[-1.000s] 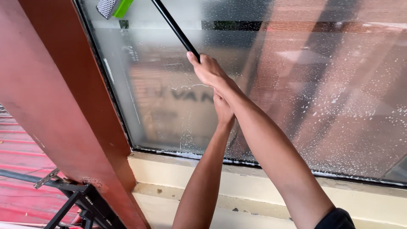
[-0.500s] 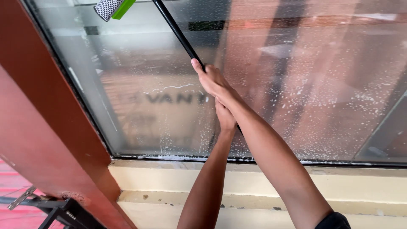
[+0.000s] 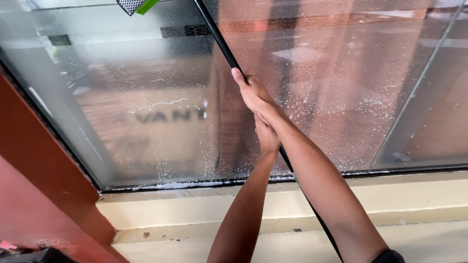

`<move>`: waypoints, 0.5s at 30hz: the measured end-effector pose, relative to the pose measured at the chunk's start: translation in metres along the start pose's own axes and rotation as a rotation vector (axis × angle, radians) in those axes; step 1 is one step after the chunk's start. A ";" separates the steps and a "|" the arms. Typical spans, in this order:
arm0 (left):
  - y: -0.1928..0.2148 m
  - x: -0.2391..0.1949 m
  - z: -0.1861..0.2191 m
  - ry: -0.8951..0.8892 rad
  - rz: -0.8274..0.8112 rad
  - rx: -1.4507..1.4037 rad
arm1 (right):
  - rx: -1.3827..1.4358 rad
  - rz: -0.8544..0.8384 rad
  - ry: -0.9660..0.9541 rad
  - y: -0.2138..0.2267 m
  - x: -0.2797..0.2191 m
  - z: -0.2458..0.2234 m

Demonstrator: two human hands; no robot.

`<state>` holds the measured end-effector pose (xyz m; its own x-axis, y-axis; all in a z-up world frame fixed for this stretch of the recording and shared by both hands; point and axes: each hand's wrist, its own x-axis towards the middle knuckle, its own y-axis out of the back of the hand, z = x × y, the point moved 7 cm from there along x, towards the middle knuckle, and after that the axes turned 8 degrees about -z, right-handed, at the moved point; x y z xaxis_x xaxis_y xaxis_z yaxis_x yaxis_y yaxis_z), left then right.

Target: Cleaning a large glass window using a squeegee and a bucket of soapy water.

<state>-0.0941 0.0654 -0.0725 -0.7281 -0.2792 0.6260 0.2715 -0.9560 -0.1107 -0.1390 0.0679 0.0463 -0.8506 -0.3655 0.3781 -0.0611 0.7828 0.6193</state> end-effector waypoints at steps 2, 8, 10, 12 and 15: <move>-0.015 -0.006 0.003 0.060 -0.023 -0.010 | 0.024 0.018 -0.015 0.014 -0.008 0.011; -0.058 -0.025 0.003 0.201 -0.134 0.004 | 0.193 0.098 -0.139 0.056 -0.039 0.052; -0.071 -0.030 0.002 0.221 -0.162 0.031 | 0.321 0.125 -0.198 0.067 -0.052 0.066; -0.082 -0.032 0.000 0.154 -0.160 0.083 | 0.523 0.137 -0.152 0.073 -0.052 0.085; -0.100 -0.035 -0.006 0.170 -0.217 0.162 | 0.590 0.231 -0.207 0.093 -0.066 0.101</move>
<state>-0.0992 0.1703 -0.0877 -0.8711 -0.0940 0.4821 0.1850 -0.9720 0.1447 -0.1415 0.2157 0.0095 -0.9552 -0.0973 0.2795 -0.0911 0.9952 0.0351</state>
